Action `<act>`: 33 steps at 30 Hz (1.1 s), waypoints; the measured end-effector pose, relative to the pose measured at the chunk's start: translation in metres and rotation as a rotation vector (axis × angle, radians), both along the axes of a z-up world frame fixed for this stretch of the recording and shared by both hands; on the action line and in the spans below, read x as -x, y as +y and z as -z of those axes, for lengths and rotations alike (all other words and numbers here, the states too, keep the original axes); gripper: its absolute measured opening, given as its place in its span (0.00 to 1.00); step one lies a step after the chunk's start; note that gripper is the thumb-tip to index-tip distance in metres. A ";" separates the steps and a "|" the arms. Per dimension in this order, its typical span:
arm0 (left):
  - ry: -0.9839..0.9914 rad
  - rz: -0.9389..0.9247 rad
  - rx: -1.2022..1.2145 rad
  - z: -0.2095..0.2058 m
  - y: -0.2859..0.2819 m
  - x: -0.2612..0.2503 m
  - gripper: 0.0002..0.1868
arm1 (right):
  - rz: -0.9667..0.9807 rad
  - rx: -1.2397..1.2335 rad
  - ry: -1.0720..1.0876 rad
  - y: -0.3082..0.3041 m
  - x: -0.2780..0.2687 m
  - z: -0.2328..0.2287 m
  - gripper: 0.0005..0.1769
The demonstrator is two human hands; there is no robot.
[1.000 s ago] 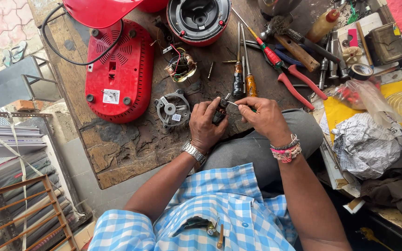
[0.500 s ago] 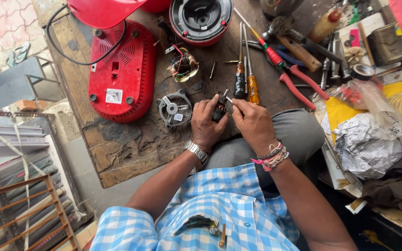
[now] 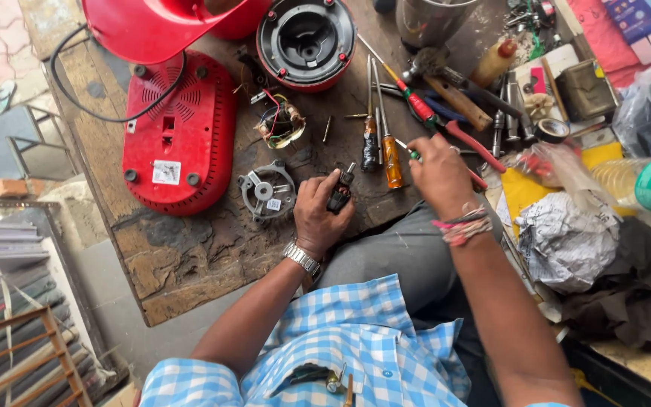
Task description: The person disassembles a small electric motor, removes the rotor, and uses pliers to adjust the commutator. They then apply a lubricant from a bottle to the motor's bearings and shaft. The person handles the motor components and tools on a cluttered workbench.
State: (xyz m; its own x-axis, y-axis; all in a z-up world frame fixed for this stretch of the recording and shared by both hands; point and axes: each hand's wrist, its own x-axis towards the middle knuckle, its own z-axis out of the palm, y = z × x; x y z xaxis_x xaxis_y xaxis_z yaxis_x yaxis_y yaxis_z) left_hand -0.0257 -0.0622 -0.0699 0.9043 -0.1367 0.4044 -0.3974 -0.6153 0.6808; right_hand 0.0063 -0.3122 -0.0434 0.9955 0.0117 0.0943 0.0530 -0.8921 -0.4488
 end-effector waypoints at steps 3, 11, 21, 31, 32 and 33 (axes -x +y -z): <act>-0.001 0.017 -0.020 0.003 0.002 -0.001 0.33 | 0.051 0.130 0.044 0.008 0.004 0.009 0.14; -0.005 0.021 0.014 0.002 0.002 0.000 0.33 | -0.096 0.266 -0.167 0.028 0.006 -0.019 0.11; 0.015 0.015 0.017 -0.001 0.002 0.000 0.32 | -0.329 0.416 -0.290 0.049 -0.001 -0.011 0.17; 0.015 0.016 0.025 0.001 0.003 -0.001 0.31 | -0.209 0.456 -0.016 0.044 -0.006 -0.010 0.11; 0.014 0.017 0.028 0.001 0.003 -0.001 0.31 | -0.218 0.406 -0.085 0.045 -0.004 -0.008 0.12; 0.015 0.020 0.031 0.001 0.003 -0.001 0.31 | -0.225 0.355 -0.151 0.044 -0.002 -0.006 0.13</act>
State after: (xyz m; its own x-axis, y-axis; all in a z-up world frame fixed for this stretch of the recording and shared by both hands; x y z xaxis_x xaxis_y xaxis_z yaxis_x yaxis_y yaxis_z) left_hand -0.0245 -0.0595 -0.0709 0.9077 -0.1422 0.3948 -0.3986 -0.5862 0.7053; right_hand 0.0087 -0.2684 -0.0370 0.9397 0.2845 0.1897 0.3050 -0.9482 -0.0887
